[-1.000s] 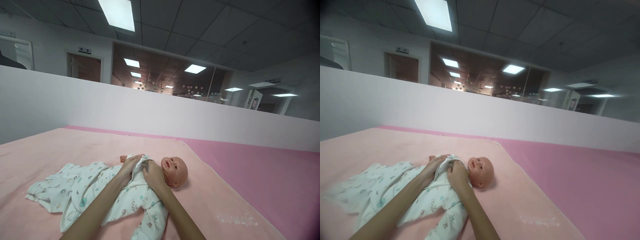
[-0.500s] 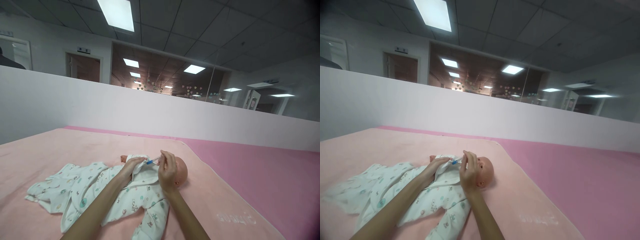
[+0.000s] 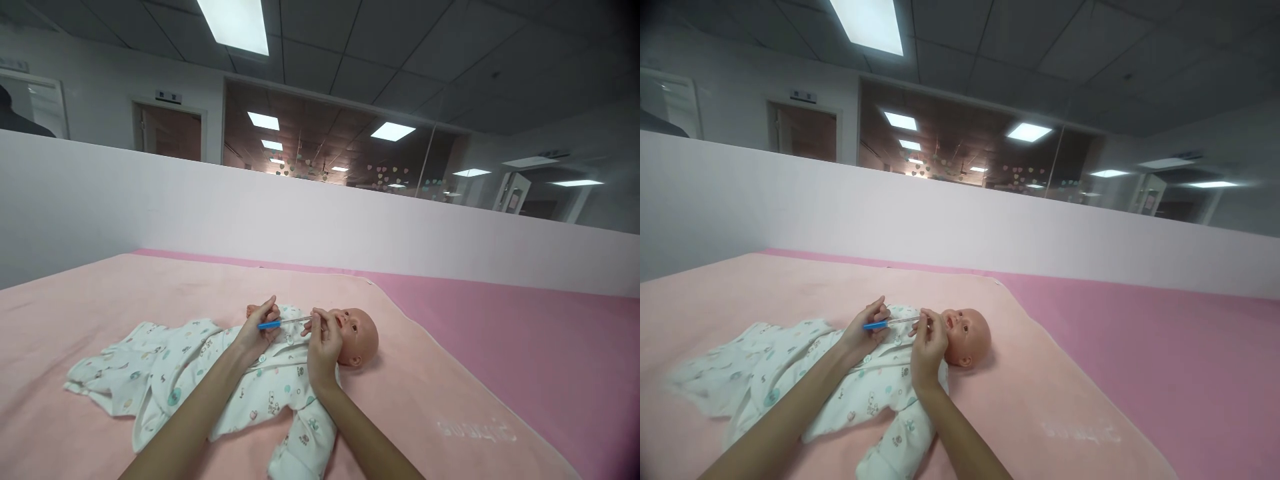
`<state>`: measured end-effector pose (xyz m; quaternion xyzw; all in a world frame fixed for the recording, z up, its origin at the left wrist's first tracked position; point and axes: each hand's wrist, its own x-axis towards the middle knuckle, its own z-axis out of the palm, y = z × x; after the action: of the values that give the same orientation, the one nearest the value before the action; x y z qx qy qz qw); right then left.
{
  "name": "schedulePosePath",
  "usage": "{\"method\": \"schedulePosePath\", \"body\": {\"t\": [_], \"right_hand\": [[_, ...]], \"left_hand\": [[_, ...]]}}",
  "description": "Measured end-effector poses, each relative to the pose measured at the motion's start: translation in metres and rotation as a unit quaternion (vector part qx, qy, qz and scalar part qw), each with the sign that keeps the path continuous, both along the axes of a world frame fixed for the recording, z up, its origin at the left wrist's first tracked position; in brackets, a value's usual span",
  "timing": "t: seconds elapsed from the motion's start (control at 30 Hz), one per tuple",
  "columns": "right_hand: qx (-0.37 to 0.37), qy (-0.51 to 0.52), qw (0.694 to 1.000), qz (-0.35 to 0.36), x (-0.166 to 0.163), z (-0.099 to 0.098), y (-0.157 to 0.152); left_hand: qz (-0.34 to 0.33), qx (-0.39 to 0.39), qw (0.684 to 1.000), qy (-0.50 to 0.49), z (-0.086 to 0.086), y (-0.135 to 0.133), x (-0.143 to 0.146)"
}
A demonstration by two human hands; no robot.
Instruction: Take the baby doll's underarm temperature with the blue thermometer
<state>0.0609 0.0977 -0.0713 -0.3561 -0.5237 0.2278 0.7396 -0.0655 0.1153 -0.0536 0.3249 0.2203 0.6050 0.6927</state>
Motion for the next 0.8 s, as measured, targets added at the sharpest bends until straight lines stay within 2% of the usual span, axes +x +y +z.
{"method": "schedulePosePath", "body": {"t": [0.17,0.33,0.5,0.8], "right_hand": [[-0.048,0.063,0.997,-0.007,0.003,-0.002,0.008],[-0.064,0.066,0.996,0.016,0.003,-0.003,0.009],[-0.049,0.037,0.998,0.007,0.001,-0.005,0.012],[-0.030,0.020,0.999,0.021,0.001,-0.012,0.015]], "left_hand": [[-0.002,-0.024,0.999,-0.027,0.004,-0.002,-0.001],[0.021,-0.049,0.992,-0.110,0.005,-0.002,-0.004],[0.049,-0.047,0.986,-0.153,0.004,0.000,-0.006],[0.069,-0.051,0.986,-0.142,0.005,-0.001,-0.004]]}}
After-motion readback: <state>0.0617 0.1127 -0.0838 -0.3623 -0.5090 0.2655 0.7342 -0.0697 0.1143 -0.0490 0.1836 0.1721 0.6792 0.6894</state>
